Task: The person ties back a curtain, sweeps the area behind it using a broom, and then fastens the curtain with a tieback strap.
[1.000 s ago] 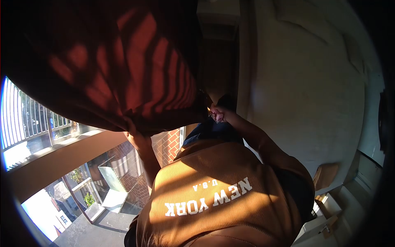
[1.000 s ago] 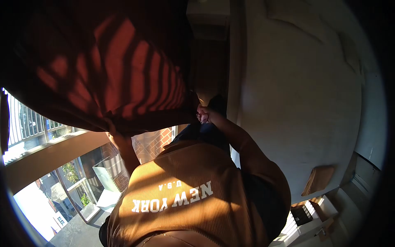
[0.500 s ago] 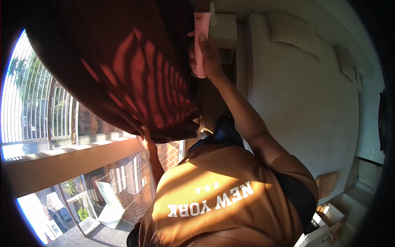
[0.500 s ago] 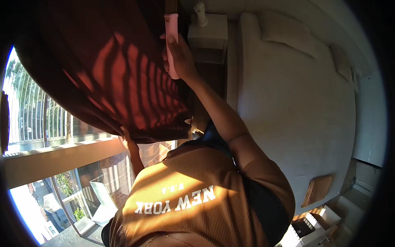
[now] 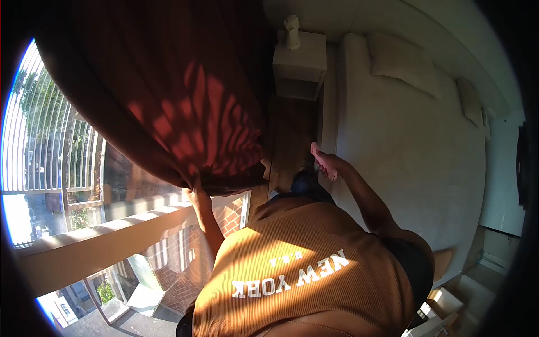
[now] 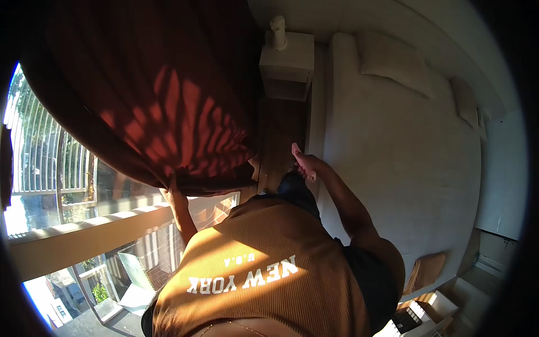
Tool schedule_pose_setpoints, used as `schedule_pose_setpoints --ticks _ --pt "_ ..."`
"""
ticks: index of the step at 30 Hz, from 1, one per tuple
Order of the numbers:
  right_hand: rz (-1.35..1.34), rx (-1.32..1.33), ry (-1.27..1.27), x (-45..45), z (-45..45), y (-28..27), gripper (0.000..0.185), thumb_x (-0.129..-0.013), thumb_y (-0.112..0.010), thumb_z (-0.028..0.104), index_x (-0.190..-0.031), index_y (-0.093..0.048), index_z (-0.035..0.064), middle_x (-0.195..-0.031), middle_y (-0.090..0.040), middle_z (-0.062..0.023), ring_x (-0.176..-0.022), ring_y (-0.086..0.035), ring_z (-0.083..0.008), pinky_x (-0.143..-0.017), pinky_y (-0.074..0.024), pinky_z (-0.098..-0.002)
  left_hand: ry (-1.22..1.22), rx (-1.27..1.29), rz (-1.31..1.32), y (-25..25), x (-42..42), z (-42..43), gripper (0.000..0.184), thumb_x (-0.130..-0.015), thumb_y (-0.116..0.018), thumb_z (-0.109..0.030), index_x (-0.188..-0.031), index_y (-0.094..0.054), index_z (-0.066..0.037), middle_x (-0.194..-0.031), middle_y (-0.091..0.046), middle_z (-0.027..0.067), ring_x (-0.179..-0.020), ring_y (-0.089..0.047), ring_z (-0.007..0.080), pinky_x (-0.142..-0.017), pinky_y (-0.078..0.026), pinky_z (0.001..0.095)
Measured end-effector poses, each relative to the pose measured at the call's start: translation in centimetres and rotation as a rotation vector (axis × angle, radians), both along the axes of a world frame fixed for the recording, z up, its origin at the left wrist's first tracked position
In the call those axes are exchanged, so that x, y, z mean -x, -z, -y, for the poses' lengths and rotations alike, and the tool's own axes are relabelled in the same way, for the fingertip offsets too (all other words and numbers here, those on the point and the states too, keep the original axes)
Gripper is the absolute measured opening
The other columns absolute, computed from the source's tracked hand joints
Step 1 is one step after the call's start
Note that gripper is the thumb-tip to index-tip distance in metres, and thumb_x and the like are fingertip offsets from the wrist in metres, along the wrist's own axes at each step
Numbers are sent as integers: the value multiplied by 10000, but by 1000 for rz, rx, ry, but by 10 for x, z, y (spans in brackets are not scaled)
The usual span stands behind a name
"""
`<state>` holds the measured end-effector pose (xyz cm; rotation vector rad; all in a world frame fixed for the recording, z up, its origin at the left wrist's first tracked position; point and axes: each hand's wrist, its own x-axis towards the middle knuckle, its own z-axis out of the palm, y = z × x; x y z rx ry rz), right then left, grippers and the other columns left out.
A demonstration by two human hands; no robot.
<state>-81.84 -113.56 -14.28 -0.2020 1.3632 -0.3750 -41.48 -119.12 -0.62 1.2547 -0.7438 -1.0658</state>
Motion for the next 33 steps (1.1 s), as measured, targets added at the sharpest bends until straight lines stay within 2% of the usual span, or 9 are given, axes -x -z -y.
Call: schedule_pose_setpoints --ticks 6,9,11,15,18,19,26,28,33 --pt "-102 836 388 -12 89 -216 557 -863 -387 601 -1003 -435 64 -570 -389 4 -395 -377 -85 -375 -347 -241 -120 292 591 64 -22 28 612 -795 -615 -421 -1168 -431 27 -1075 -488 147 -923 -519 260 -814 -440 402" --pt "377 1174 476 -42 109 -230 520 -877 -417 560 -1006 -436 57 -565 -414 1 -406 -419 -96 -386 -372 -245 -92 352 580 35 20 30 715 -743 -700 -417 -1207 -415 46 -1147 -482 162 -1054 -471 275 -941 -338 375" --pt "513 1225 350 -65 103 -199 479 -900 -400 524 -1014 -438 60 -582 -419 -2 -408 -428 -94 -386 -375 -243 81 213 586 -8 46 44 605 -770 -700 -321 -1185 -447 39 -1100 -525 138 -1026 -492 246 -938 -344 349" --pt "-487 726 -717 -66 44 -72 453 -916 -428 417 -1197 -405 63 -707 -573 -140 -491 -549 -167 -491 -468 -321 31 144 502 13 54 71 339 -849 -623 -249 -1023 -522 24 -905 -548 65 -847 -501 161 -815 -400 330" --pt "-627 862 -794 -3 -32 40 489 -882 -486 360 -1336 -345 247 -891 -648 -110 -600 -605 -221 -661 -500 -353 128 -5 325 2 63 83 254 -884 -578 -271 -784 -509 -47 -654 -449 1 -605 -411 78 -581 -368 252" --pt "-553 474 -884 12 -43 37 513 -869 -503 349 -1351 -332 313 -938 -656 -77 -626 -610 -227 -707 -499 -354 127 -40 252 1 66 86 273 -888 -572 -269 -725 -498 -63 -609 -432 -2 -559 -392 67 -538 -350 232" --pt "-381 236 -88 67 -40 12 493 -846 -459 568 -803 -457 77 -532 -469 -15 -370 -478 -132 -333 -395 -283 62 152 177 40 57 112 347 -922 -493 -344 -1042 -516 -18 -962 -521 41 -876 -470 113 -777 -387 271" --pt "-434 342 111 53 -8 -48 501 -848 -455 569 -828 -472 69 -538 -457 -18 -371 -467 -124 -336 -391 -275 64 95 180 78 33 118 534 -904 -500 -407 -1211 -444 27 -1206 -467 113 -1082 -433 182 -936 -324 312" --pt "-284 806 468 7 65 -97 517 -870 -413 574 -973 -429 67 -583 -431 -10 -398 -435 -100 -371 -392 -245 24 247 333 82 61 89 621 -833 -592 -447 -1142 -441 70 -1156 -461 131 -1031 -449 209 -920 -332 327"
